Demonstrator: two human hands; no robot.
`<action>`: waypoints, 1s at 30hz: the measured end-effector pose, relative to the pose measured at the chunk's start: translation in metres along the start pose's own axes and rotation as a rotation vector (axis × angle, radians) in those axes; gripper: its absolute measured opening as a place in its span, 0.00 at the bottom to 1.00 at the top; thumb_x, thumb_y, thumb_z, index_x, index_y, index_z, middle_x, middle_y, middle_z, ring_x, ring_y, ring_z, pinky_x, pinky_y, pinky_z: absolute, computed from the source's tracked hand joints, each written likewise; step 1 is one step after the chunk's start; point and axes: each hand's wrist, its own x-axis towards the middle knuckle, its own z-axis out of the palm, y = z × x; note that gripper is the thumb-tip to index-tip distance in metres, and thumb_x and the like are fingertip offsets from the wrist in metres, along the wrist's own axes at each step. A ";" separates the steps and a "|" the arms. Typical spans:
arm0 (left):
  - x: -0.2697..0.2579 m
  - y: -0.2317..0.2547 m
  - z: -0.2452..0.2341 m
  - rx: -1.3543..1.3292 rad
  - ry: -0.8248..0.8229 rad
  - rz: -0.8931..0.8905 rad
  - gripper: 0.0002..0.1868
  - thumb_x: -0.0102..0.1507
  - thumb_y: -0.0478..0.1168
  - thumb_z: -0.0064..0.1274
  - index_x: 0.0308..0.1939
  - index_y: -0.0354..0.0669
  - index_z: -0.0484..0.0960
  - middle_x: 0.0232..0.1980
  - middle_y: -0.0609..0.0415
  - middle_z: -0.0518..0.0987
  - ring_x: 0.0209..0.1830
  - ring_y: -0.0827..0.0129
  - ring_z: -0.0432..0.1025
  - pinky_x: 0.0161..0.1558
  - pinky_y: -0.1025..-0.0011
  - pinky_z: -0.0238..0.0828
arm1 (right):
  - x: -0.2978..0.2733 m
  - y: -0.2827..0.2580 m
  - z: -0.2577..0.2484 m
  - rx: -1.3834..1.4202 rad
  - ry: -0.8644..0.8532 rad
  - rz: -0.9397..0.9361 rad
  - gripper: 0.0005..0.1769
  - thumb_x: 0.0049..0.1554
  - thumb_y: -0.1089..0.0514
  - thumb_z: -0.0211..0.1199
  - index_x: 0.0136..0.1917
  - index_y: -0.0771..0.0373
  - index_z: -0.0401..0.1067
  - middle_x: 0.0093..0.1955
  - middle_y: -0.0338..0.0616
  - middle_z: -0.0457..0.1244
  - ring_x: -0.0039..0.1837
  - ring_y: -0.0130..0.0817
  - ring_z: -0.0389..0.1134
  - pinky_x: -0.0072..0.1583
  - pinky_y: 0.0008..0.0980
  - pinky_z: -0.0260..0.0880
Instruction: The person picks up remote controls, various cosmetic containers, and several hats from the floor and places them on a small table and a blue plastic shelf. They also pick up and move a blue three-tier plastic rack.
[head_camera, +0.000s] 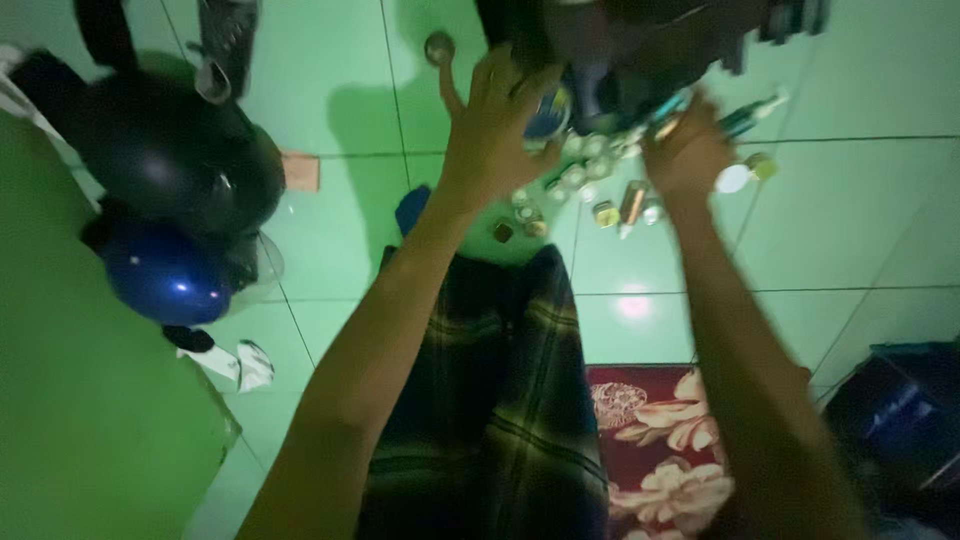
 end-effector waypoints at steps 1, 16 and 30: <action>-0.007 0.020 -0.016 0.035 0.020 0.017 0.46 0.53 0.57 0.71 0.73 0.60 0.69 0.72 0.39 0.67 0.77 0.46 0.54 0.73 0.28 0.22 | -0.035 -0.014 -0.017 -0.048 -0.018 -0.048 0.37 0.61 0.45 0.67 0.74 0.67 0.60 0.64 0.62 0.63 0.62 0.60 0.66 0.60 0.63 0.62; -0.125 0.358 -0.256 -0.343 -0.072 0.174 0.51 0.54 0.52 0.67 0.76 0.42 0.60 0.61 0.45 0.72 0.64 0.50 0.67 0.70 0.41 0.45 | -0.437 -0.063 -0.362 1.030 0.333 -0.148 0.41 0.51 0.73 0.63 0.76 0.60 0.56 0.67 0.55 0.65 0.67 0.45 0.70 0.62 0.39 0.71; -0.249 0.486 -0.379 -0.830 -0.315 0.409 0.46 0.55 0.43 0.70 0.73 0.36 0.63 0.65 0.42 0.77 0.68 0.51 0.71 0.66 0.58 0.65 | -0.661 -0.059 -0.406 1.224 0.901 0.135 0.35 0.54 0.70 0.66 0.73 0.65 0.59 0.61 0.48 0.69 0.62 0.33 0.73 0.62 0.34 0.75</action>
